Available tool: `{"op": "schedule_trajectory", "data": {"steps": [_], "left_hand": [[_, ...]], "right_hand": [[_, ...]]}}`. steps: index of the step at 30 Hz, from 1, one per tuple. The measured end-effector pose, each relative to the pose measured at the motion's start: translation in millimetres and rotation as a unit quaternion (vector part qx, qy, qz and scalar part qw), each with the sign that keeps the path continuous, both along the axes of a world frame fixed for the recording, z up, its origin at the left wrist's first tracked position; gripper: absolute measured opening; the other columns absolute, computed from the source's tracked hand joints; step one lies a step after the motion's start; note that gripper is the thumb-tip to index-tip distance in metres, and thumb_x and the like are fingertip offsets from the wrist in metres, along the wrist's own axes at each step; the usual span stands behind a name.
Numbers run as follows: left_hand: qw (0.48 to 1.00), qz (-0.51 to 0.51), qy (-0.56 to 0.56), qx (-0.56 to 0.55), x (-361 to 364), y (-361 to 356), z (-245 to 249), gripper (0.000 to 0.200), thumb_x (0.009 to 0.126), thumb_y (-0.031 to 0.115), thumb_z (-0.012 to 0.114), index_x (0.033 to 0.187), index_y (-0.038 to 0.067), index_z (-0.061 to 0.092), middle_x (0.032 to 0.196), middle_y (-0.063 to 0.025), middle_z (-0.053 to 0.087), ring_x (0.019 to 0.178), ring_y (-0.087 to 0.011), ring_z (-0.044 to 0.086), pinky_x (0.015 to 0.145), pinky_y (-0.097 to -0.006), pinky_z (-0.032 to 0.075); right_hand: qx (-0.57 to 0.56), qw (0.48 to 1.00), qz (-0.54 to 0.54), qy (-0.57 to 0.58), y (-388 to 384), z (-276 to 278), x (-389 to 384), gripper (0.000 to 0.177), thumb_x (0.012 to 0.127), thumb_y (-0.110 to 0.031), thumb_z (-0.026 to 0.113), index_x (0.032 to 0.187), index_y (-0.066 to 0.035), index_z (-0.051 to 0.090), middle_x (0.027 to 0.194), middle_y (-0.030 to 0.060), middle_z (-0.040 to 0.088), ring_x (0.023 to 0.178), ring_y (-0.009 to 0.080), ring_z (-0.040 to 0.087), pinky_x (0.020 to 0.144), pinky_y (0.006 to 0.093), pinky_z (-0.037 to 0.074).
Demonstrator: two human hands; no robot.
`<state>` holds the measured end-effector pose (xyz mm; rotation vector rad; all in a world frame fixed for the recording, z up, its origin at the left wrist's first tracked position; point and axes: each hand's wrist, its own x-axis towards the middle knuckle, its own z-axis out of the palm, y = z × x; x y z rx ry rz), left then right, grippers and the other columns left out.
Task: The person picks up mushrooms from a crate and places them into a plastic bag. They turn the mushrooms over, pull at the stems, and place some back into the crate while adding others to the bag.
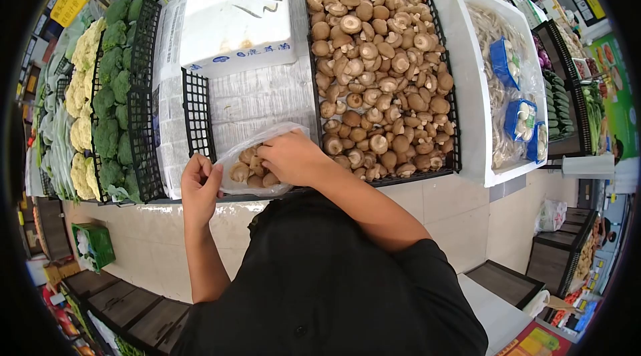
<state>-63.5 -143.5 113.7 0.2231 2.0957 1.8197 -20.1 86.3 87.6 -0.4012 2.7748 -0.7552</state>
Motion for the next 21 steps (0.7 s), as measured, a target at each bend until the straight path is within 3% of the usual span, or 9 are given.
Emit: {"op": "schedule_trajectory", "data": {"steps": [1, 4, 10, 14, 17, 21], "left_hand": [[1.0, -0.002, -0.006, 0.002, 1, 1, 1, 0.03, 0.097, 0.005, 0.064, 0.081, 0.011, 0.04, 0.068, 0.0063, 0.043, 0.053, -0.0014, 0.041, 0.046, -0.0201, 0.034], [1.0, -0.008, -0.018, 0.012, 2, 2, 5, 0.029, 0.097, 0.004, 0.064, 0.082, 0.011, 0.04, 0.068, 0.0066, 0.043, 0.053, -0.001, 0.041, 0.046, -0.0198, 0.033], [0.999, 0.006, -0.009, 0.048, 5, -5, 3, 0.028, 0.096, 0.003, 0.064, 0.084, 0.012, 0.041, 0.069, 0.0073, 0.042, 0.053, -0.0002, 0.038, 0.047, -0.0193, 0.03], [0.999, -0.005, -0.04, 0.037, 3, -3, 5, 0.025, 0.096, 0.005, 0.064, 0.086, 0.011, 0.042, 0.064, 0.0075, 0.044, 0.054, -0.0003, 0.04, 0.047, -0.0198, 0.03], [1.0, -0.011, -0.027, -0.006, 3, -5, 4, 0.022, 0.096, 0.008, 0.066, 0.089, 0.008, 0.045, 0.064, 0.0056, 0.048, 0.055, -0.0014, 0.042, 0.048, -0.0212, 0.032], [0.994, -0.058, -0.024, -0.094, 6, -7, -3, 0.018, 0.098, 0.017, 0.065, 0.096, 0.003, 0.054, 0.065, 0.0019, 0.054, 0.056, -0.0045, 0.049, 0.051, -0.0233, 0.038]], "right_hand": [[0.001, 1.0, 0.002, 0.009, -1, 1, 2, 0.021, 0.09, -0.019, 0.064, 0.11, -0.012, 0.069, 0.112, 0.0057, 0.066, 0.107, 0.0292, 0.064, 0.092, 0.0448, 0.047], [-0.063, 0.978, 0.012, 0.197, -14, -12, 8, 0.02, 0.091, -0.022, 0.064, 0.109, -0.014, 0.07, 0.114, 0.004, 0.066, 0.105, 0.0285, 0.066, 0.092, 0.046, 0.047], [-0.103, 0.994, 0.036, 0.002, -18, -5, 5, 0.023, 0.093, -0.026, 0.064, 0.114, -0.018, 0.069, 0.129, 0.0003, 0.061, 0.12, 0.0282, 0.059, 0.095, 0.0489, 0.045], [-0.09, 0.989, 0.042, 0.109, -12, -3, 13, 0.024, 0.092, -0.023, 0.065, 0.114, -0.014, 0.069, 0.121, 0.0038, 0.064, 0.117, 0.0284, 0.059, 0.097, 0.0458, 0.046], [-0.148, 0.972, 0.023, 0.182, 4, 9, 20, 0.028, 0.09, -0.023, 0.067, 0.116, -0.011, 0.067, 0.121, 0.0065, 0.064, 0.117, 0.0295, 0.059, 0.097, 0.0449, 0.046], [-0.124, 0.943, -0.221, 0.216, 26, 18, 42, 0.031, 0.091, -0.024, 0.068, 0.117, -0.007, 0.066, 0.12, 0.0098, 0.064, 0.115, 0.0328, 0.059, 0.098, 0.0459, 0.045]]}}
